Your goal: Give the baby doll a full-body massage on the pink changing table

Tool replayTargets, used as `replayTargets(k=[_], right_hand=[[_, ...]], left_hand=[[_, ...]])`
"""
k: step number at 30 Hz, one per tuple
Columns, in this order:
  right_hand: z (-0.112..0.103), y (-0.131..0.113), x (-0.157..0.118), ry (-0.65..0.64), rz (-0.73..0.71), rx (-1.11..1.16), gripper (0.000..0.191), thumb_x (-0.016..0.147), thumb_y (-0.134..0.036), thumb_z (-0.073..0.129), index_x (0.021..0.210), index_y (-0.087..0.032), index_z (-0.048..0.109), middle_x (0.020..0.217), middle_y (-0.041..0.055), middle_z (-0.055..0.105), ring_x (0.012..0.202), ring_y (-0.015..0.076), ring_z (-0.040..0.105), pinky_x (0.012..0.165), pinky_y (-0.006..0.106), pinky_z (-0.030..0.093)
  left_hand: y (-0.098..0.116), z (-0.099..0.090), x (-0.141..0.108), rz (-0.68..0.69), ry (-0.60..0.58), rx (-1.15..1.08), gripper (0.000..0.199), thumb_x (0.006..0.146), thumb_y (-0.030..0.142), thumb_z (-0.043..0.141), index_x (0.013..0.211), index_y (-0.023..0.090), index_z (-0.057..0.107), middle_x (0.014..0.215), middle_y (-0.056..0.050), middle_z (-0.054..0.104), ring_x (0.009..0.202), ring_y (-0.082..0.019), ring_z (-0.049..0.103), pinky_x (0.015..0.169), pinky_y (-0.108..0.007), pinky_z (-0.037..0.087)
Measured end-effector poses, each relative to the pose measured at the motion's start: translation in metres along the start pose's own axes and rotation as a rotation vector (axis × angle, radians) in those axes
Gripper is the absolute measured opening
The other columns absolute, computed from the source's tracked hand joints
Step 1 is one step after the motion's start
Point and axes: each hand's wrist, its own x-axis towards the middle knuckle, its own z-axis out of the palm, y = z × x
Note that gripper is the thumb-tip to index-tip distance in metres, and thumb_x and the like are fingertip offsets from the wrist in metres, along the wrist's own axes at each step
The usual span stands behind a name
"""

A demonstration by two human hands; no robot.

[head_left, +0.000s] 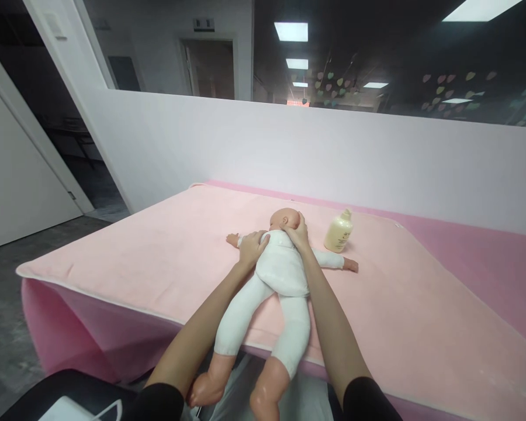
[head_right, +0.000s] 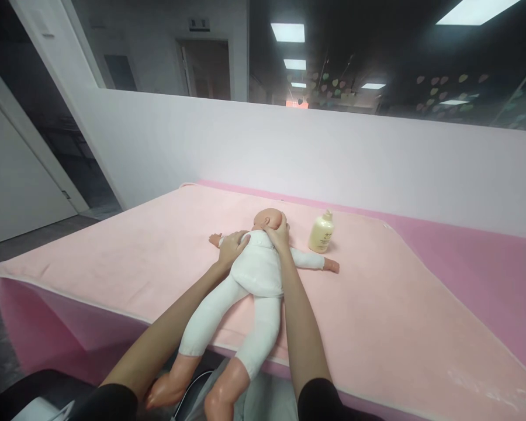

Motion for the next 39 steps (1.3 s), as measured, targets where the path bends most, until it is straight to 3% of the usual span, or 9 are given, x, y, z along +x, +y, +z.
replayTargets(k=[5,9,12,17,22,28,33,35,39], right_hand=[[-0.008,0.007,-0.003,-0.05,-0.014,-0.078,0.093,0.07,-0.065,0.055,0.146,-0.027,0.017,0.14,0.0146,0.038,0.123,0.0309,0.045,0.102,0.041,0.035],[-0.011,0.014,-0.011,-0.056,-0.054,-0.183,0.089,0.077,-0.063,0.047,0.148,-0.023,0.011,0.143,0.0172,0.035,0.125,0.0338,0.043,0.102,0.046,0.034],[-0.019,0.025,-0.025,-0.097,-0.137,-0.257,0.077,0.083,-0.058,0.042,0.145,-0.017,0.022,0.14,0.0183,0.04,0.124,0.0335,0.044,0.101,0.047,0.034],[-0.038,0.047,-0.053,-0.099,-0.364,-0.198,0.05,0.086,-0.045,0.042,0.123,-0.014,0.053,0.128,0.0136,0.055,0.12,0.0248,0.049,0.105,0.04,0.034],[-0.045,0.049,-0.067,-0.006,-0.391,-0.11,0.037,0.083,-0.037,0.046,0.109,-0.014,0.06,0.116,0.0128,0.062,0.109,0.023,0.056,0.099,0.04,0.041],[-0.052,0.039,-0.074,0.071,-0.515,-0.047,0.024,0.084,-0.035,0.047,0.087,-0.018,0.064,0.094,0.0095,0.068,0.091,0.0216,0.062,0.086,0.038,0.047],[-0.066,0.027,-0.083,0.18,-0.589,0.059,0.034,0.091,-0.036,0.036,0.077,-0.018,0.062,0.074,0.0056,0.066,0.066,0.0176,0.061,0.065,0.031,0.048],[-0.072,0.024,-0.087,0.164,-0.736,0.043,0.038,0.092,-0.036,0.031,0.078,-0.018,0.061,0.066,0.0041,0.062,0.055,0.0148,0.056,0.055,0.028,0.044],[-0.074,0.021,-0.097,-0.001,-1.241,-0.256,0.034,0.088,-0.042,0.042,0.071,-0.018,0.059,0.056,0.0029,0.054,0.05,0.0137,0.048,0.05,0.027,0.033]], left_hand=[[-0.005,0.001,0.0,0.098,-0.158,0.254,0.036,0.093,0.032,0.033,0.093,0.02,0.067,0.094,-0.008,0.069,0.091,-0.023,0.06,0.081,-0.036,0.035],[-0.007,0.001,-0.001,0.11,-0.183,0.364,0.04,0.094,0.032,0.031,0.09,0.019,0.069,0.092,-0.011,0.069,0.088,-0.024,0.06,0.08,-0.038,0.033],[-0.009,0.004,0.0,0.119,-0.181,0.416,0.041,0.094,0.033,0.03,0.092,0.018,0.069,0.093,-0.012,0.069,0.089,-0.024,0.06,0.083,-0.039,0.031],[-0.014,0.011,0.002,0.141,-0.182,0.475,0.041,0.095,0.034,0.029,0.098,0.018,0.067,0.094,-0.013,0.068,0.09,-0.025,0.06,0.084,-0.041,0.031],[-0.014,0.008,0.0,0.139,-0.136,0.416,0.039,0.095,0.03,0.028,0.099,0.015,0.065,0.092,-0.015,0.067,0.091,-0.028,0.06,0.086,-0.044,0.03],[-0.012,-0.001,0.001,0.161,-0.117,0.289,0.031,0.092,0.026,0.034,0.103,0.018,0.062,0.097,-0.01,0.068,0.093,-0.025,0.06,0.082,-0.04,0.035],[-0.013,-0.009,0.004,0.076,0.11,0.159,0.034,0.092,0.026,0.034,0.112,0.019,0.06,0.103,-0.009,0.067,0.096,-0.024,0.058,0.088,-0.039,0.035],[-0.013,-0.012,0.004,0.099,0.179,0.123,0.033,0.091,0.024,0.036,0.112,0.019,0.06,0.105,-0.009,0.066,0.098,-0.024,0.056,0.09,-0.038,0.035],[-0.01,-0.013,0.003,0.184,0.169,0.048,0.028,0.09,0.023,0.039,0.105,0.02,0.062,0.098,-0.007,0.066,0.093,-0.022,0.056,0.089,-0.037,0.038]])
